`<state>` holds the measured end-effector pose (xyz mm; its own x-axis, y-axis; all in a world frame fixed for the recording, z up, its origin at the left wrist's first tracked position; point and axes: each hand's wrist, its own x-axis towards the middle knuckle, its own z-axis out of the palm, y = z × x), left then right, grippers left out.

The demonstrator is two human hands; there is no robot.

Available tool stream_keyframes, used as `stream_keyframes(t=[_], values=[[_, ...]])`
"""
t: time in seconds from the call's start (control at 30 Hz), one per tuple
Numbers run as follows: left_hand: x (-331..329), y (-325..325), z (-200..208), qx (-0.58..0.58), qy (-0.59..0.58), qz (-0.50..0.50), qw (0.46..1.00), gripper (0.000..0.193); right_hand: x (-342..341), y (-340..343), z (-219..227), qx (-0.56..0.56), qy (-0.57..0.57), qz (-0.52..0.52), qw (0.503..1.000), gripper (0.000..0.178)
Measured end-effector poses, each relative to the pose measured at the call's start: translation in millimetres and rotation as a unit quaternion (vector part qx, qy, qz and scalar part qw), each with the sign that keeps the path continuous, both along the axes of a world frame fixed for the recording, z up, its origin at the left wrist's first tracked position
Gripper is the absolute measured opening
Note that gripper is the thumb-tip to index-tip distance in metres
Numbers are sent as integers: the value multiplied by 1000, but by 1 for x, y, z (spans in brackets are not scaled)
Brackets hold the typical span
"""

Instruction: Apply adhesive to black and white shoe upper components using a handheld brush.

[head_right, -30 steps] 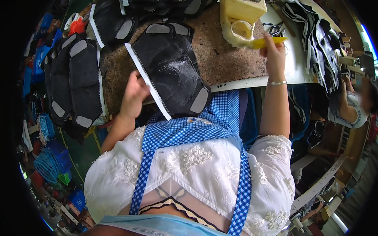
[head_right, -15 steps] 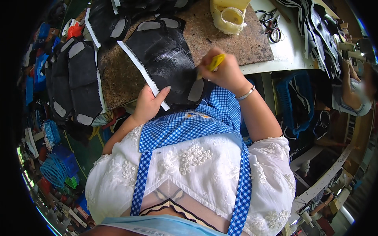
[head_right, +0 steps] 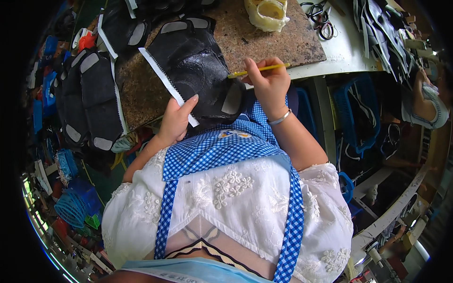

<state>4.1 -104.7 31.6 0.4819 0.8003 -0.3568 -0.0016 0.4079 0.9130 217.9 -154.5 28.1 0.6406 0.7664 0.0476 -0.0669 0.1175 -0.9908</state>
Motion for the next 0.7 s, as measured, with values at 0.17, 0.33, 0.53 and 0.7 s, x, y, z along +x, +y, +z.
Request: stream_keyframes(t=[0.17, 0.33, 0.53, 0.7], values=[[3, 2, 3, -157, -163, 64, 972, 24, -4, -20, 22, -188, 100, 149, 966, 20], [-13, 24, 7, -386, -231, 51, 892, 30, 42, 18, 72, 94, -186, 133, 969, 7], [-71, 71, 48, -197, -520, -65, 828, 35, 20, 49, 63, -147, -606, 476, 621, 26], [-102, 132, 111, 173, -237, 157, 943, 44, 39, 59, 58, -14, -521, 267, 810, 18]])
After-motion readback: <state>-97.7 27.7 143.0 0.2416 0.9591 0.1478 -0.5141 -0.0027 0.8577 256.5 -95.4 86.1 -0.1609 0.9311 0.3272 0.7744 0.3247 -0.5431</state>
